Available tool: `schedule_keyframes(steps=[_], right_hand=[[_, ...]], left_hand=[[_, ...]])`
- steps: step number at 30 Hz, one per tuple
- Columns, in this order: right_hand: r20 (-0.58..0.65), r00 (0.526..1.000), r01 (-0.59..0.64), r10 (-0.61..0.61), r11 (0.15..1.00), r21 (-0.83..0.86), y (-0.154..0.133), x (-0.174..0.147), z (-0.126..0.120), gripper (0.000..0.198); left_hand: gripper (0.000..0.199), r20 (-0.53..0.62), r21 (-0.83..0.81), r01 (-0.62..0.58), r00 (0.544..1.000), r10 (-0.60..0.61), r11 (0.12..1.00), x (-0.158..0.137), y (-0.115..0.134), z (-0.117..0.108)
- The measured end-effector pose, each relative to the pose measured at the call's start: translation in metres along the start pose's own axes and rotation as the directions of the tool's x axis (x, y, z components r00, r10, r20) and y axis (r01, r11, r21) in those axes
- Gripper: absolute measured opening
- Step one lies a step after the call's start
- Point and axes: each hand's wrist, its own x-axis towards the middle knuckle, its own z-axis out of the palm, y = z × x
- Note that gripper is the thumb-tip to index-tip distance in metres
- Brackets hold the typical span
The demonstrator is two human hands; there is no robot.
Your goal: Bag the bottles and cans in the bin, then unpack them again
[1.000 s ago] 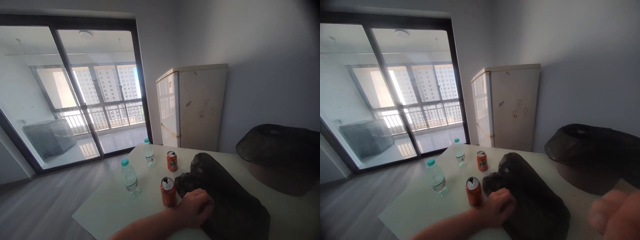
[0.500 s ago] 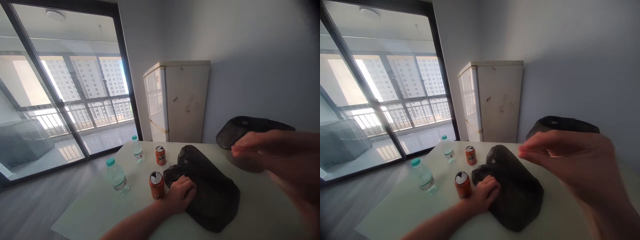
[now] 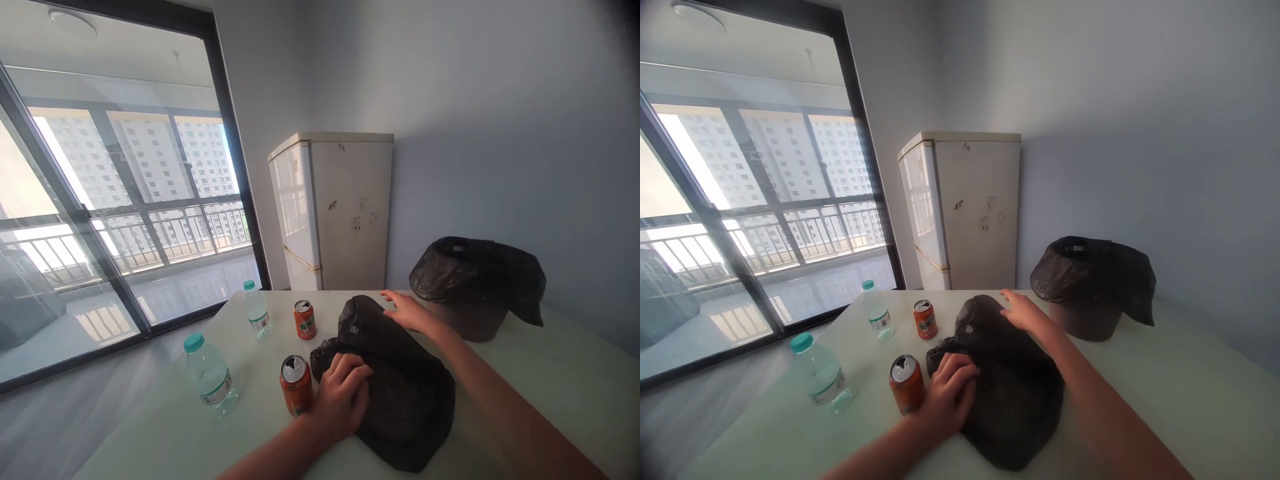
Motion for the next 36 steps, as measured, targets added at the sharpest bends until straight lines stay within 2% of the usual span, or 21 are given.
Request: schedule_keyframes(steps=[3, 6, 8, 10, 12, 14, 15, 16, 18, 19, 20, 22, 23, 26, 28, 29, 31, 33, 36], right_hand=[[0.077, 0.997, -0.022, 0.022, 1.0, 0.0, 0.017, 0.013, 0.024, 0.052], [0.161, 0.987, 0.004, -0.007, 1.0, 0.018, 0.02, 0.015, 0.023, 0.034], [0.192, 0.98, 0.049, -0.057, 0.998, 0.044, 0.016, 0.01, 0.008, 0.021], [0.215, 0.969, 0.104, -0.12, 0.991, 0.084, 0.008, -0.001, -0.014, 0.021], [0.325, 0.92, 0.168, -0.216, 0.971, 0.172, 0.0, -0.015, -0.038, 0.027], [0.457, 0.831, 0.193, -0.316, 0.935, 0.297, -0.002, -0.025, -0.057, 0.034], [0.472, 0.813, 0.188, -0.341, 0.921, 0.342, 0.0, -0.027, -0.063, 0.038], [0.438, 0.835, 0.179, -0.333, 0.917, 0.356, 0.005, -0.026, -0.065, 0.042], [0.271, 0.937, 0.141, -0.22, 0.949, 0.283, 0.018, -0.019, -0.062, 0.048], [0.202, 0.968, 0.099, -0.148, 0.967, 0.234, 0.024, -0.014, -0.057, 0.055], [0.183, 0.979, 0.051, -0.089, 0.978, 0.205, 0.03, -0.01, -0.052, 0.066], [0.281, 0.958, -0.014, -0.05, 0.975, 0.221, 0.036, -0.004, -0.039, 0.083], [0.348, 0.934, -0.015, -0.077, 0.967, 0.254, 0.035, -0.003, -0.034, 0.081], [0.428, 0.878, 0.068, -0.213, 0.942, 0.328, 0.023, -0.004, -0.027, 0.047], [0.366, 0.9, 0.099, -0.239, 0.927, 0.363, 0.014, -0.006, -0.03, 0.031], [0.29, 0.931, 0.099, -0.221, 0.919, 0.381, 0.011, -0.007, -0.034, 0.027], [0.057, 0.989, 0.106, -0.139, 0.914, 0.39, 0.009, -0.008, -0.047, 0.022], [-0.136, 0.988, 0.116, -0.071, 0.924, 0.365, 0.011, -0.011, -0.062, 0.02], [-0.187, 0.982, 0.103, -0.04, 0.934, 0.341, 0.017, -0.021, -0.085, 0.02]], left_hand=[[0.054, 0.002, 0.143, 0.098, 0.995, -0.1, 0.985, 0.001, -0.002, 0.003], [0.071, 0.12, 0.207, 0.248, 0.954, -0.276, 0.946, 0.002, -0.009, 0.008], [0.06, 0.193, 0.246, 0.34, 0.9, -0.39, 0.907, 0.001, -0.015, 0.012], [0.041, 0.223, 0.283, 0.397, 0.858, -0.463, 0.873, -0.002, -0.02, 0.015], [0.036, 0.223, 0.281, 0.422, 0.845, -0.486, 0.862, -0.005, -0.024, 0.018], [0.045, 0.214, 0.254, 0.427, 0.851, -0.481, 0.868, -0.01, -0.026, 0.021], [0.05, 0.214, 0.244, 0.427, 0.852, -0.478, 0.87, -0.011, -0.028, 0.022], [0.054, 0.218, 0.236, 0.429, 0.851, -0.478, 0.872, -0.013, -0.029, 0.024], [0.059, 0.23, 0.225, 0.437, 0.845, -0.484, 0.871, -0.015, -0.03, 0.025], [0.06, 0.234, 0.222, 0.443, 0.84, -0.489, 0.868, -0.015, -0.031, 0.026], [0.061, 0.235, 0.219, 0.449, 0.837, -0.494, 0.866, -0.014, -0.03, 0.026], [0.059, 0.233, 0.213, 0.456, 0.835, -0.498, 0.864, -0.013, -0.029, 0.025], [0.058, 0.234, 0.209, 0.459, 0.834, -0.5, 0.863, -0.012, -0.029, 0.024], [0.06, 0.235, 0.194, 0.458, 0.837, -0.495, 0.867, -0.012, -0.029, 0.023], [0.064, 0.224, 0.18, 0.462, 0.84, -0.494, 0.868, -0.014, -0.032, 0.024], [0.066, 0.214, 0.173, 0.467, 0.842, -0.496, 0.867, -0.015, -0.034, 0.025], [0.064, 0.184, 0.154, 0.474, 0.848, -0.497, 0.867, -0.016, -0.037, 0.026], [0.053, 0.145, 0.128, 0.481, 0.856, -0.496, 0.867, -0.016, -0.038, 0.028], [0.039, 0.114, 0.094, 0.491, 0.859, -0.499, 0.866, -0.012, -0.035, 0.027]])
